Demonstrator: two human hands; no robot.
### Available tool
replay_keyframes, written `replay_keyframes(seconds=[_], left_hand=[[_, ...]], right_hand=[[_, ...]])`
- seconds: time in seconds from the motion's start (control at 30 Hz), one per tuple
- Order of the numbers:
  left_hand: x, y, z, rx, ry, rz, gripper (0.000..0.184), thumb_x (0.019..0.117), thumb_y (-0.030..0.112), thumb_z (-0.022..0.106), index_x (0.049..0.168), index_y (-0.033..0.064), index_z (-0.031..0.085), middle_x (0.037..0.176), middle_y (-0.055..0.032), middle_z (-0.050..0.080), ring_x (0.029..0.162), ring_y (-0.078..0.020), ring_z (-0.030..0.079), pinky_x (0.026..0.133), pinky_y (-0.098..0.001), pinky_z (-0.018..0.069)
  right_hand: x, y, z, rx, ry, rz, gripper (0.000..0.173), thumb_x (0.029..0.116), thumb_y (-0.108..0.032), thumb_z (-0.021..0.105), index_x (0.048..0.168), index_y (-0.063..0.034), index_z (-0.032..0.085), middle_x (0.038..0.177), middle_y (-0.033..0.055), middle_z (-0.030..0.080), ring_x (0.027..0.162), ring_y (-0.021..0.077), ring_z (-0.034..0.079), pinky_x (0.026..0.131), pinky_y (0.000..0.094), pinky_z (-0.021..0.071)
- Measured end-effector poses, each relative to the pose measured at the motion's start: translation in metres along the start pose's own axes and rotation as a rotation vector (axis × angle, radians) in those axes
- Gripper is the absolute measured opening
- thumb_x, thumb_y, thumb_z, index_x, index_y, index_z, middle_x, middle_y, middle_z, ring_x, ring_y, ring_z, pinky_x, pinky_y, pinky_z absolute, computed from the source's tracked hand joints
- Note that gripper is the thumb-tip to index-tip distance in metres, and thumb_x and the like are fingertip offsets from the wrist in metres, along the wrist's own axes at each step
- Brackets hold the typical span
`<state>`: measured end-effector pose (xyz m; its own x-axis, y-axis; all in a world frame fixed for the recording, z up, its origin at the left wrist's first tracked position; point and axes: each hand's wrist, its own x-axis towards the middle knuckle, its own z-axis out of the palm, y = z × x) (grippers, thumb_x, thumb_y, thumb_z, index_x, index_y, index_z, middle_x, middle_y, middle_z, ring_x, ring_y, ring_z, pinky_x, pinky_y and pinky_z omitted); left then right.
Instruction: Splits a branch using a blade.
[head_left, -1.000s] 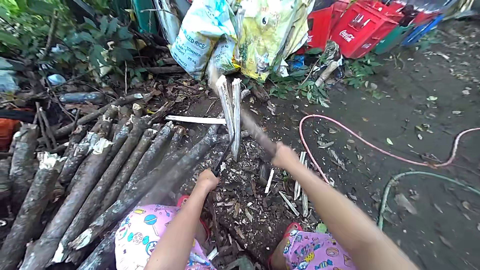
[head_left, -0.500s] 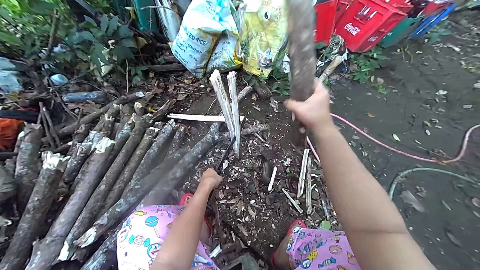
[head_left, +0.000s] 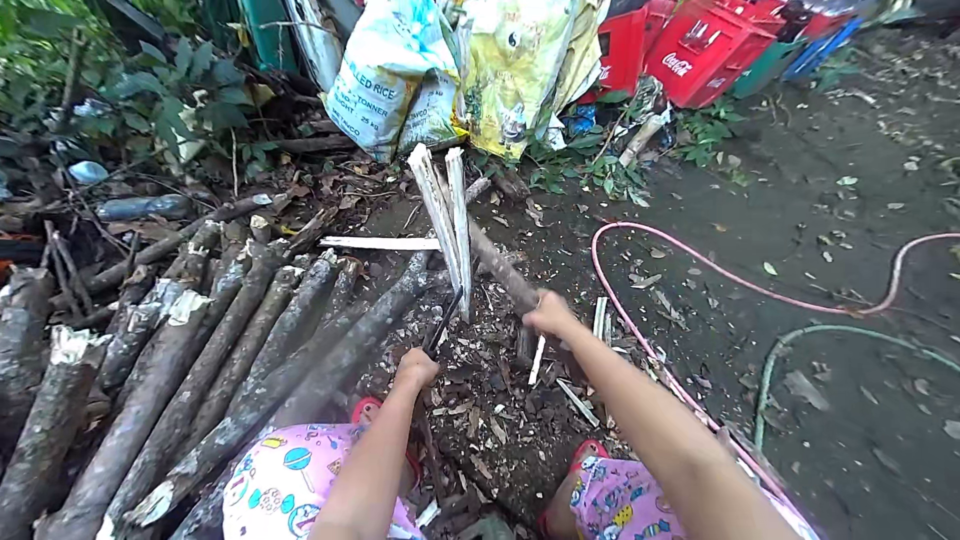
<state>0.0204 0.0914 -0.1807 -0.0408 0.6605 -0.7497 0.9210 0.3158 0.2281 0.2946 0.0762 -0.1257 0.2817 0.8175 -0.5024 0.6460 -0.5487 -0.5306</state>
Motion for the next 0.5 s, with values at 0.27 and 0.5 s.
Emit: replay_keyframes(seconds=[0.27, 0.5], left_hand=[[0.012, 0.009, 0.005, 0.022, -0.018, -0.012, 0.048, 0.0960, 0.027, 0.067, 0.134, -0.0012, 0.058, 0.131, -0.0240, 0.064, 0.122, -0.0357, 0.065, 0.102, -0.0554, 0.0518], [0.022, 0.000, 0.007, 0.076, -0.054, -0.049, 0.047, 0.0952, 0.028, 0.068, 0.129, -0.0038, 0.062, 0.130, -0.0239, 0.065, 0.121, -0.0347, 0.065, 0.101, -0.0551, 0.0521]], right_hand=[[-0.018, -0.075, -0.089, 0.517, 0.762, -0.568, 0.073, 0.0699, -0.007, 0.081, 0.134, 0.0047, 0.049, 0.111, 0.0158, 0.067, 0.097, 0.0194, 0.069, 0.087, 0.0394, 0.0587], [0.045, 0.050, 0.073, -0.300, -0.129, 0.182, 0.067, 0.0856, -0.024, 0.075, 0.144, -0.0033, 0.048, 0.131, 0.0242, 0.063, 0.123, 0.0409, 0.063, 0.097, 0.0626, 0.0520]])
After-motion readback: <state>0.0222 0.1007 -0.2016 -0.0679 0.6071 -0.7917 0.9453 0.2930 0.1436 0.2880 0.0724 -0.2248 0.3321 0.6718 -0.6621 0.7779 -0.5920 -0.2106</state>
